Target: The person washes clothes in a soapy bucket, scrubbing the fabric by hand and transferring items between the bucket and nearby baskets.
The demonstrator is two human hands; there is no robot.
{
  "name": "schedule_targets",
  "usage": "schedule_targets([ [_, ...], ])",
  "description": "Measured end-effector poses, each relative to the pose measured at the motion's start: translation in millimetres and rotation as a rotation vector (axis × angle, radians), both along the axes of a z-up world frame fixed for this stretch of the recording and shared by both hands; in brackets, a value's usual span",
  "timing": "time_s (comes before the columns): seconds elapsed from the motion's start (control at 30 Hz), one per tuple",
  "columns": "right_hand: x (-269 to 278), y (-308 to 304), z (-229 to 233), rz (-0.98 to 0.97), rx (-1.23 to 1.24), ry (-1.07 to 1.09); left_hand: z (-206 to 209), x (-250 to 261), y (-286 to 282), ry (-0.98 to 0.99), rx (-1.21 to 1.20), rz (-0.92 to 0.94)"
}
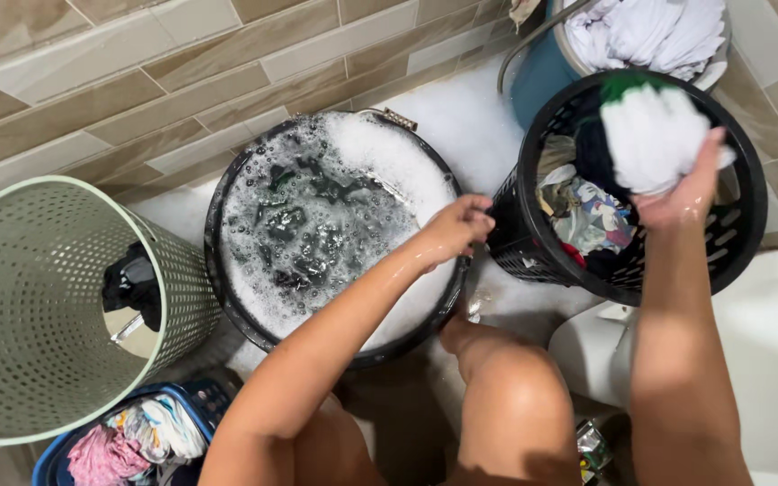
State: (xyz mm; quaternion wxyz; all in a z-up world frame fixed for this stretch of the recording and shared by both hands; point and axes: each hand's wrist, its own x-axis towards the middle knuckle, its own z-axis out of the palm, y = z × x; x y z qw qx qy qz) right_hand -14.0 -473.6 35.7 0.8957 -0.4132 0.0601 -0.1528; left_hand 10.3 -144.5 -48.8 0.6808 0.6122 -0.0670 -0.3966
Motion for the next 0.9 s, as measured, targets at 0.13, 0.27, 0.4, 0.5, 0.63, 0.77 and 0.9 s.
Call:
schedule_targets([
  [0.13, 12.0, -7.0, -56.0, -0.211, -0.242, 0.873, -22.3, -2.9, 4.4, -0.091, 0.072, -0.005],
  [0.27, 27.9, 63.5, -66.7, -0.128, -0.872, 0.573, -37.6, 19.5, 28.1, -0.084, 0.065, 0.026],
  [0.4, 72.6, 207.8, -64.3, 0.301, -1.215, 0.028, -42.6, 58.1, 73.1, -0.332, 0.121, 0.220],
  [0.5, 94.1, 284.5, -83.2, 0.416, -1.384, 0.069, -66.0, 77.3, 137.3, -0.546, 0.215, 0.402],
  [0.63, 123.9, 327.0, -169.1, 0.748, -1.830, 0.128, -122.6, 65.0, 233.8, -0.505, 0.757, 0.450],
  [0.77, 137.2, 321.1, -278.4, 0.921, -1.700, 0.503, -172.5, 23.3, 277.7, -0.160, 1.182, 0.108],
  [0.9, 114.3, 355.8, -347.4, 0.922, -1.618, 0.611, -232.7, -5.9, 268.1, -0.040, 1.264, -0.432],
])
